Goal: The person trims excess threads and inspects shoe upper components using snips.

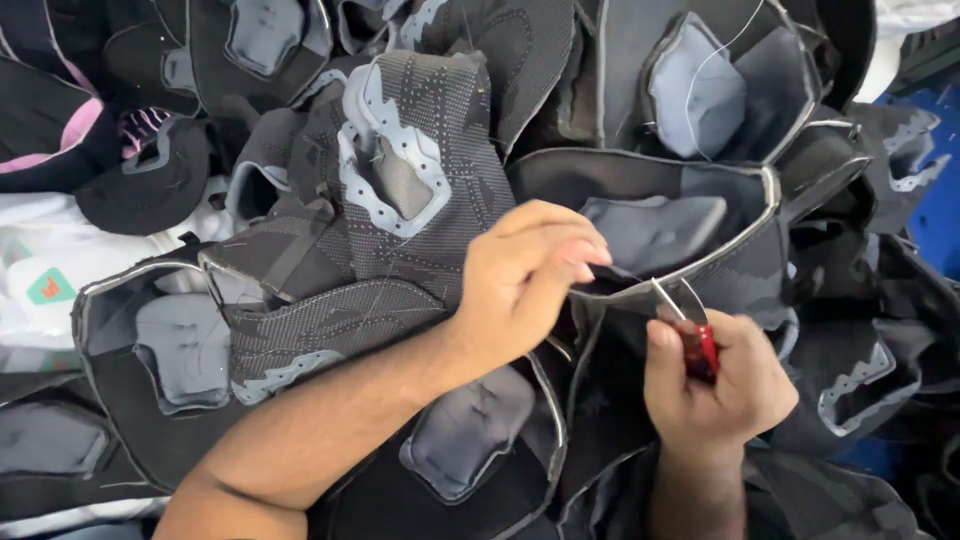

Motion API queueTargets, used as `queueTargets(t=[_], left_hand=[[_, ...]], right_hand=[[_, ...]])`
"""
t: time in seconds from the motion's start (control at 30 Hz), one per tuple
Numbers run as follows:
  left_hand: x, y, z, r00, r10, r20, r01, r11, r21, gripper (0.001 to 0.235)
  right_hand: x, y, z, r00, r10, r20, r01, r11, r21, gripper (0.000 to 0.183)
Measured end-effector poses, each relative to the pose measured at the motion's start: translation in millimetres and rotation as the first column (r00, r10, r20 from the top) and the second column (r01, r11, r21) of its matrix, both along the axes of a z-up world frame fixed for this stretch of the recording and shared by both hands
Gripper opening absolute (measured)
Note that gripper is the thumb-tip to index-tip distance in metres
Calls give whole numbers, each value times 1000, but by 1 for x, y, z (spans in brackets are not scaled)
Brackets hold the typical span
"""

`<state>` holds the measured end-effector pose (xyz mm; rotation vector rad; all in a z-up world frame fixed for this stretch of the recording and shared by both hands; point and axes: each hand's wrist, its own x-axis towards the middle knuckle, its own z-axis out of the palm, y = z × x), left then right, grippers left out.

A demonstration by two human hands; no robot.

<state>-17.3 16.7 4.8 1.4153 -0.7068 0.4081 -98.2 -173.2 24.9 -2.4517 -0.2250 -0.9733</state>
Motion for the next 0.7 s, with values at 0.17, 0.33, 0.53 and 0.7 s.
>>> queueTargets(t=[0.17,0.33,0.53,0.7], left_hand=[[3,2,1,976,-8,-218,-24,990,-140,19],[2,0,2,973,-132,-190,111,987,-118,23],[4,-1,-3,949,-223,-224,190,969,-161,23],[1,2,4,842,-473,-257,382,861,-335,24]], right_hand=[[-4,0,2,996,-31,-86,37,997,66,28],[-5,-15,-24,992,120,39,-124,862,491,36],[8,-5,-10,951,234,203,-306,612,729,40],[9,-5,-10,970,166,177,-243,676,696,44]])
